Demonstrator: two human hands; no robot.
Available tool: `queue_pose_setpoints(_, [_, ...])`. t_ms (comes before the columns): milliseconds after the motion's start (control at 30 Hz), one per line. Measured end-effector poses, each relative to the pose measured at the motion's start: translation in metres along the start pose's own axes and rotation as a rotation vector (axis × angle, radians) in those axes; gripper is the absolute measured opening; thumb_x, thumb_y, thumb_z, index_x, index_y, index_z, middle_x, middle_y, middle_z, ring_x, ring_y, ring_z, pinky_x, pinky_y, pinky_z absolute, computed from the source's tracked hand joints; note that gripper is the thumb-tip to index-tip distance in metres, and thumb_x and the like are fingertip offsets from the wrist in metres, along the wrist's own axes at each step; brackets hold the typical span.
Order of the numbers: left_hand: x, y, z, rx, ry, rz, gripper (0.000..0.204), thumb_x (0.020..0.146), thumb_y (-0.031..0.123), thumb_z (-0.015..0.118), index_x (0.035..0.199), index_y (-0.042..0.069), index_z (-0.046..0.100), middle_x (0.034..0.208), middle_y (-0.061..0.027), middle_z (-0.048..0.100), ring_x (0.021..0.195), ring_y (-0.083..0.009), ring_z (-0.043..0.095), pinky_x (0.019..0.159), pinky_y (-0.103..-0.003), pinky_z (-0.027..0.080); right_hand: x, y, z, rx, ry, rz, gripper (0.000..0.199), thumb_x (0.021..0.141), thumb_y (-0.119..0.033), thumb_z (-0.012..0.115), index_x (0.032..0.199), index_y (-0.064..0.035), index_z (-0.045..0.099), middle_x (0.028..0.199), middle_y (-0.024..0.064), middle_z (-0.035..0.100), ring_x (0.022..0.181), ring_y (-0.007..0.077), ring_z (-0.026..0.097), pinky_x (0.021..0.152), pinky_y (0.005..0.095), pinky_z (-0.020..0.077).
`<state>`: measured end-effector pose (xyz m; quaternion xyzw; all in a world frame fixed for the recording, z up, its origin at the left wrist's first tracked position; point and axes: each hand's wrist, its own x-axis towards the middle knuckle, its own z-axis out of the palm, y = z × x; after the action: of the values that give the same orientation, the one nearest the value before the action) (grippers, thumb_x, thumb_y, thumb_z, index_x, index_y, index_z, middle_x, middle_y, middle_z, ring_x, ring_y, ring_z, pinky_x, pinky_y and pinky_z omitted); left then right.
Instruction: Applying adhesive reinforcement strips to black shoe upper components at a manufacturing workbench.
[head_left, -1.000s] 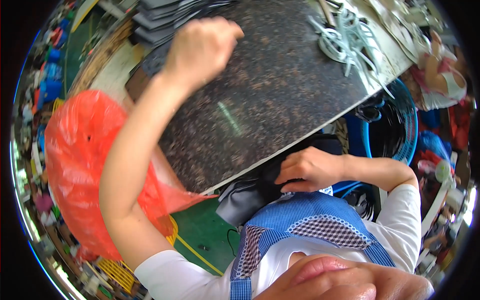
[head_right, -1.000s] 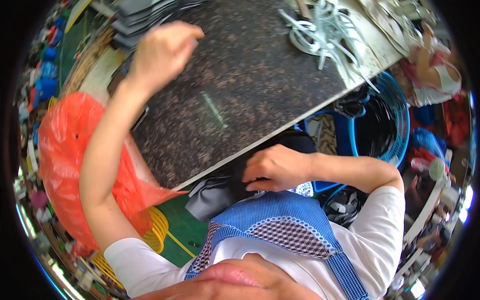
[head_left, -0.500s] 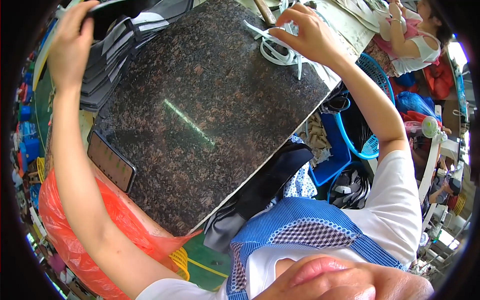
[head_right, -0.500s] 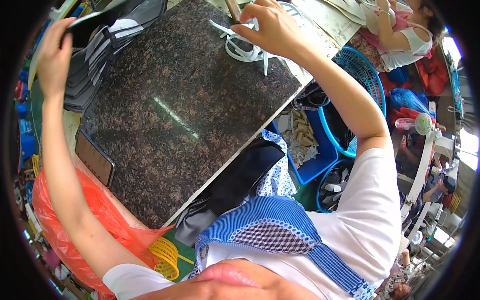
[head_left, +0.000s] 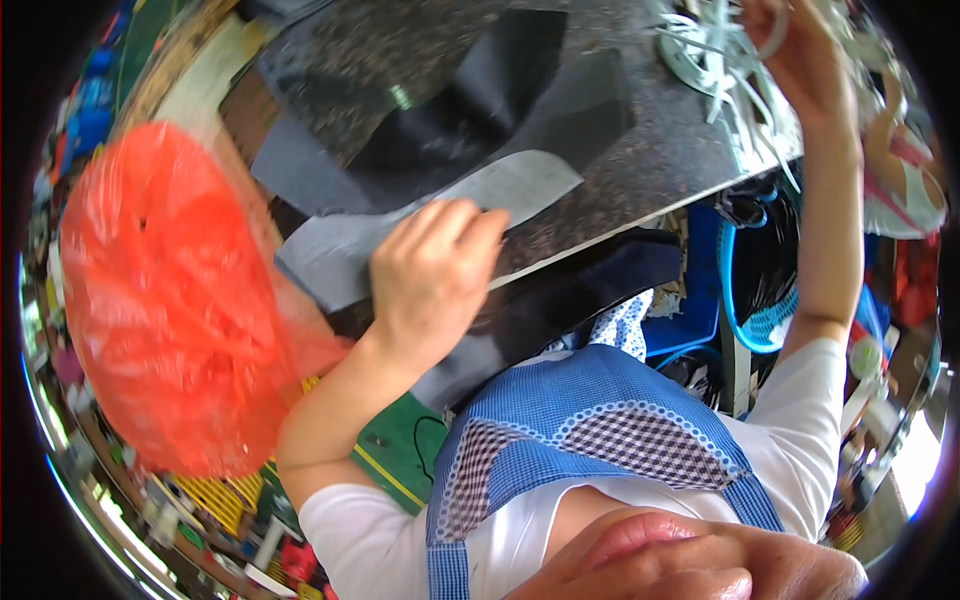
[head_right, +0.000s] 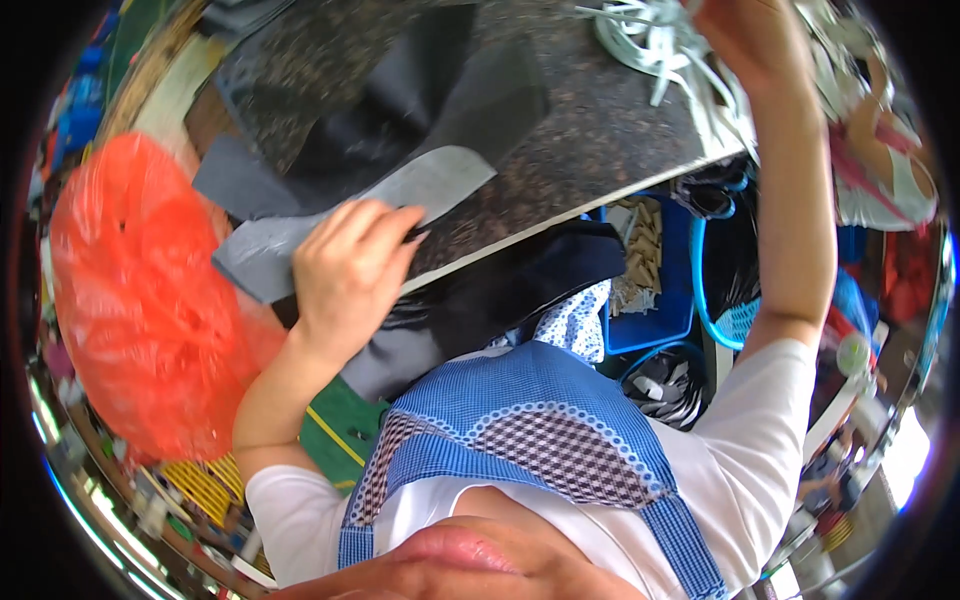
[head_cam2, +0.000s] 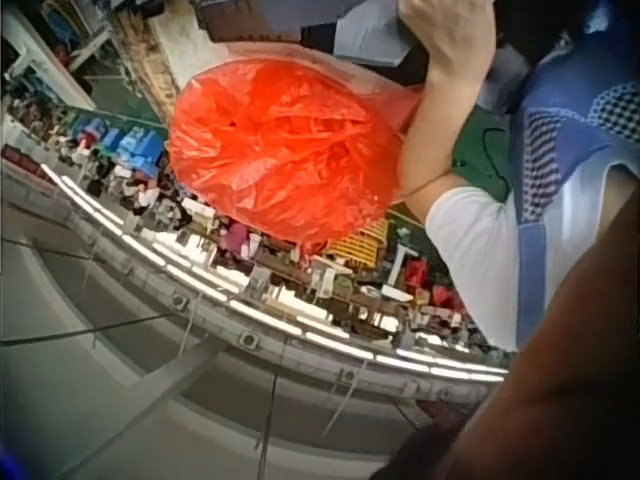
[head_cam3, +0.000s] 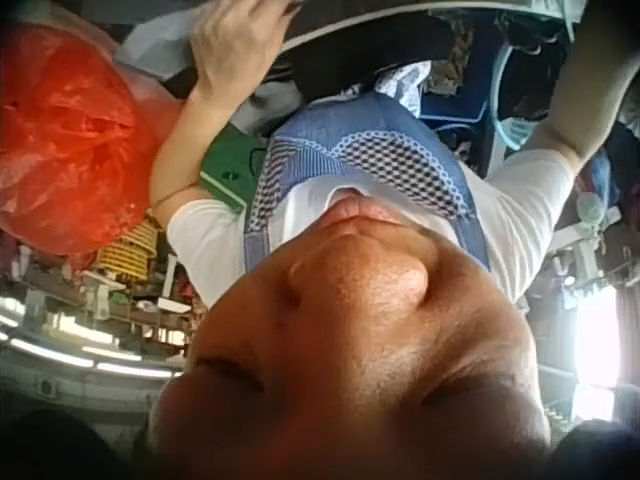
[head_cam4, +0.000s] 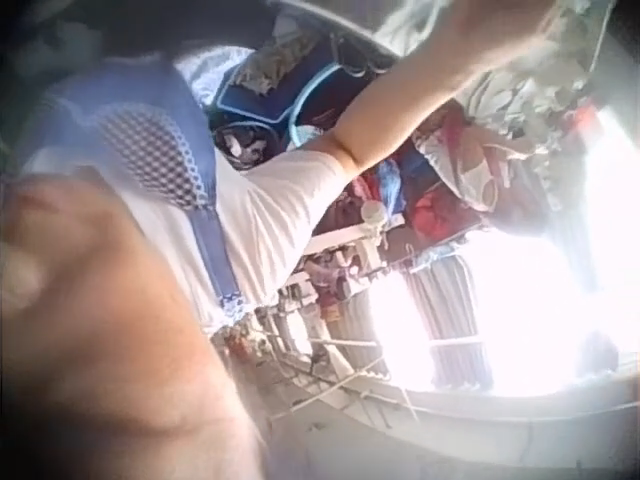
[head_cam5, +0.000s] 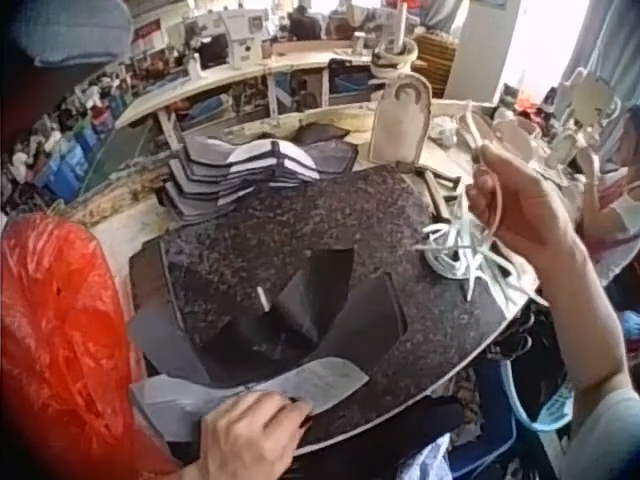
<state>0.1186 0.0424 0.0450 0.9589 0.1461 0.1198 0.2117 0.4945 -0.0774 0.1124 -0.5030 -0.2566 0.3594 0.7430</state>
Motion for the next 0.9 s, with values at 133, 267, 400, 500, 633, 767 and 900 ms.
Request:
queue_pose_setpoints(133, [-0.036,0.006,-0.006,0.086,0.131,0.179,0.032,0.082,0.004,0.072,0.115,0.005,0.074,0.125,-0.0115,0.066,0.121,-0.0314,0.062,0.103,-0.047,0.052,-0.023,-0.032,-0.032,-0.132,-0.112,-0.01,0.047,0.11,-0.023,0.051,0.147,0.0045,0.043,0.125,0.0101,0.06,0.11,0.0198,0.06,0.082,0.0337,0.0538])
queue_pose_setpoints(267, [-0.07,-0.038,-0.042,0.428,0.114,0.09,0.028,0.084,0.001,0.069,0.112,0.0,0.074,0.124,-0.0131,0.071,0.12,-0.031,0.067,0.101,-0.048,0.053,-0.066,-0.02,0.049,-0.386,-0.139,0.07,0.041,0.11,-0.02,0.049,0.143,0.004,0.047,0.106,0.0043,0.056,0.074,0.0062,0.048,0.059,0.0183,0.0422])
queue_pose_setpoints(400, [-0.096,-0.017,-0.017,0.254,0.099,0.078,0.034,0.086,0.009,0.071,0.118,-0.001,0.073,0.122,-0.0142,0.072,0.111,-0.032,0.072,0.095,-0.042,0.057,-0.08,-0.013,0.129,-0.643,-0.451,0.11,0.038,0.101,-0.032,0.063,0.117,0.0029,0.063,0.074,-0.0012,0.054,0.051,0.0009,0.042,0.045,0.013,0.0293])
queue_pose_setpoints(500, [-0.123,0.004,-0.001,0.107,-0.008,-0.092,0.068,0.082,0.035,0.078,0.136,-0.002,0.061,0.141,-0.0178,0.058,0.128,-0.0341,0.058,0.104,-0.044,0.052,-0.101,0.023,0.183,-0.733,-0.708,0.258,0.025,0.084,-0.021,0.082,0.086,0.0001,0.068,0.066,0.0043,0.06,0.051,0.0067,0.058,0.045,0.0247,0.04])
queue_pose_setpoints(633, [-0.127,0.012,-0.003,0.144,-0.035,-0.133,0.076,0.08,0.043,0.079,0.137,-0.003,0.06,0.14,-0.0174,0.055,0.13,-0.0346,0.051,0.11,-0.05,0.046,-0.086,0.103,0.197,-0.933,-0.961,0.341,0.014,0.097,-0.013,0.069,0.093,0.001,0.065,0.069,0.0086,0.063,0.062,0.0169,0.06,0.059,0.0304,0.0475])
queue_pose_setpoints(767, [-0.138,0.007,0.009,0.102,0.005,-0.111,0.075,0.081,0.045,0.078,0.138,-0.001,0.061,0.139,-0.0181,0.055,0.132,-0.0353,0.049,0.111,-0.052,0.044,-0.092,0.134,0.208,-0.858,-0.986,0.425,0.015,0.096,-0.014,0.069,0.094,0.0013,0.068,0.07,0.0093,0.067,0.064,0.0168,0.065,0.059,0.0315,0.0501])
queue_pose_setpoints(900, [-0.148,0.004,0.02,0.083,0.095,-0.138,0.076,0.081,0.044,0.073,0.142,0.003,0.057,0.145,-0.0159,0.052,0.137,-0.0321,0.046,0.117,-0.049,0.04,-0.09,0.138,0.227,-0.99,-0.98,0.499,0.016,0.095,-0.014,0.07,0.091,0.0011,0.07,0.07,0.0109,0.068,0.064,0.0187,0.068,0.059,0.0319,0.0511])
